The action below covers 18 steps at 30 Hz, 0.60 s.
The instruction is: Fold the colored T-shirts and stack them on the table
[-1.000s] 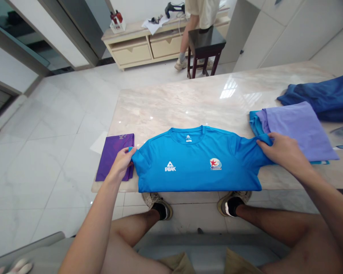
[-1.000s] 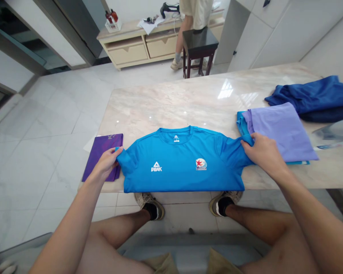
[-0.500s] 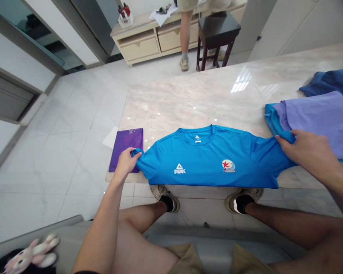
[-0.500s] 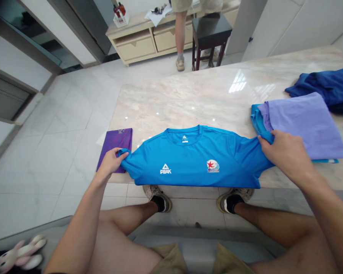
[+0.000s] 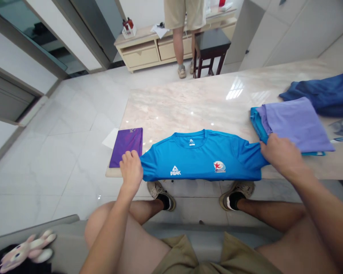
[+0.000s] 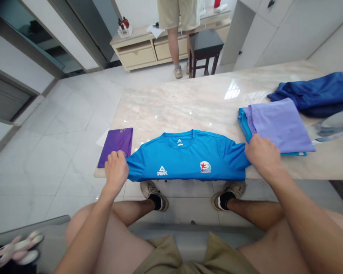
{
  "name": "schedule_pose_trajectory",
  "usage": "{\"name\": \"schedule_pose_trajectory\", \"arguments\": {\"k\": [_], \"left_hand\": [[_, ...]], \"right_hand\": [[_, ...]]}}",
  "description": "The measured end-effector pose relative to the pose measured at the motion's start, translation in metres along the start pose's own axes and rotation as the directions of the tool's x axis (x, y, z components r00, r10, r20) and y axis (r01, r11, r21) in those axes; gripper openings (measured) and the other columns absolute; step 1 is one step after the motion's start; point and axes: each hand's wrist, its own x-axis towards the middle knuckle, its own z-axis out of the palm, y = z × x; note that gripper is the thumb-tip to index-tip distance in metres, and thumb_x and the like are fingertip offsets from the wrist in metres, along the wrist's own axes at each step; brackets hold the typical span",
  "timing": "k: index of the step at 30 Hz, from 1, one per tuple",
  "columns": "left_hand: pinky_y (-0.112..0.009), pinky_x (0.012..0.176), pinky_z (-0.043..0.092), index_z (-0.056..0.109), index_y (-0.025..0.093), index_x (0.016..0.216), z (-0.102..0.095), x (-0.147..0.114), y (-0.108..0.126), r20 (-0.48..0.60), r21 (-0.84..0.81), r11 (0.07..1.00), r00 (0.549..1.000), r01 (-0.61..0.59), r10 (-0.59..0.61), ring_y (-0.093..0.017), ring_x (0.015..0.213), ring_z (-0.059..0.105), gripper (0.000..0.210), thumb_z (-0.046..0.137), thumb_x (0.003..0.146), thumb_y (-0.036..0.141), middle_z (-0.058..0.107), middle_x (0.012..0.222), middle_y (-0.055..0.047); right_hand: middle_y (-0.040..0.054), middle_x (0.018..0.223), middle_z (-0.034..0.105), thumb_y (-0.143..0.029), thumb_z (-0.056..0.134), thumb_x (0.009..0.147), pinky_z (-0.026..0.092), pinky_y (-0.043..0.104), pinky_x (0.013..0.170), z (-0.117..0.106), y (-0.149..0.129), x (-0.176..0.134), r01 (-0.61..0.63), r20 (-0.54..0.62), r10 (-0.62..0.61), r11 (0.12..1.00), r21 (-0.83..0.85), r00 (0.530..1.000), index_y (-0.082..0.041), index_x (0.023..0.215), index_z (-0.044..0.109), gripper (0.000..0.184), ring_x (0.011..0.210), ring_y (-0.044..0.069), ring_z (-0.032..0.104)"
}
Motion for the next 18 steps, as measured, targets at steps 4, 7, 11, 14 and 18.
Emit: {"name": "schedule_pose_trajectory", "arguments": {"k": [4,7,11,14,18], "left_hand": [[-0.066,0.132,0.041,0.064,0.014,0.157,0.046,-0.037,0.062,0.165,-0.1,0.949,0.936,-0.299,0.312,-0.048,0.157,0.055,0.053,0.053,0.109,0.033,0.061,0.165,-0.03],[-0.074,0.143,0.018,0.05,0.019,0.176,0.074,-0.052,0.084,0.144,-0.113,0.953,0.944,-0.281,0.295,-0.048,0.176,0.03,0.066,0.044,0.114,0.039,0.043,0.186,-0.021],[-0.07,0.145,0.013,0.048,0.022,0.179,0.08,-0.037,0.076,0.125,-0.136,0.955,0.951,-0.265,0.282,-0.045,0.18,0.022,0.067,0.043,0.115,0.042,0.039,0.189,-0.017],[-0.064,0.141,0.026,0.057,0.017,0.169,0.072,-0.009,0.063,0.077,-0.168,0.964,0.972,-0.205,0.22,-0.045,0.171,0.04,0.061,0.045,0.115,0.041,0.05,0.18,-0.024],[-0.065,0.126,0.039,0.072,0.019,0.137,0.067,0.021,0.049,0.019,-0.107,0.992,0.997,-0.07,0.073,-0.049,0.148,0.056,0.04,0.049,0.114,0.043,0.068,0.151,-0.029]], "right_hand": [[0.0364,0.164,0.061,-0.018,0.051,0.104,0.05,0.066,0.113,0.012,-0.05,-0.049,0.324,-0.322,-0.307,0.946,-0.001,0.896,-0.008,0.153,0.067,0.052,0.147,0.052,0.06],[0.0245,0.174,0.058,-0.026,0.05,0.107,0.043,0.061,0.13,0.047,-0.09,-0.073,0.514,-0.315,-0.452,0.845,0.15,0.835,-0.015,0.16,0.066,0.056,0.161,0.043,0.052],[0.0204,0.177,0.055,-0.036,0.039,0.114,0.034,0.065,0.135,0.08,-0.112,-0.069,0.486,-0.351,-0.386,0.834,0.263,0.853,-0.019,0.17,0.058,0.061,0.167,0.04,0.045],[0.0247,0.167,0.061,-0.037,0.041,0.114,0.043,0.063,0.126,0.082,-0.106,-0.047,0.447,-0.373,-0.317,0.827,0.342,0.872,-0.016,0.165,0.061,0.058,0.153,0.043,0.053],[0.0278,0.135,0.071,-0.039,0.044,0.114,0.046,0.063,0.109,0.076,-0.099,-0.021,0.255,-0.304,-0.142,0.893,0.372,0.942,-0.013,0.138,0.073,0.046,0.127,0.046,0.059]]}}
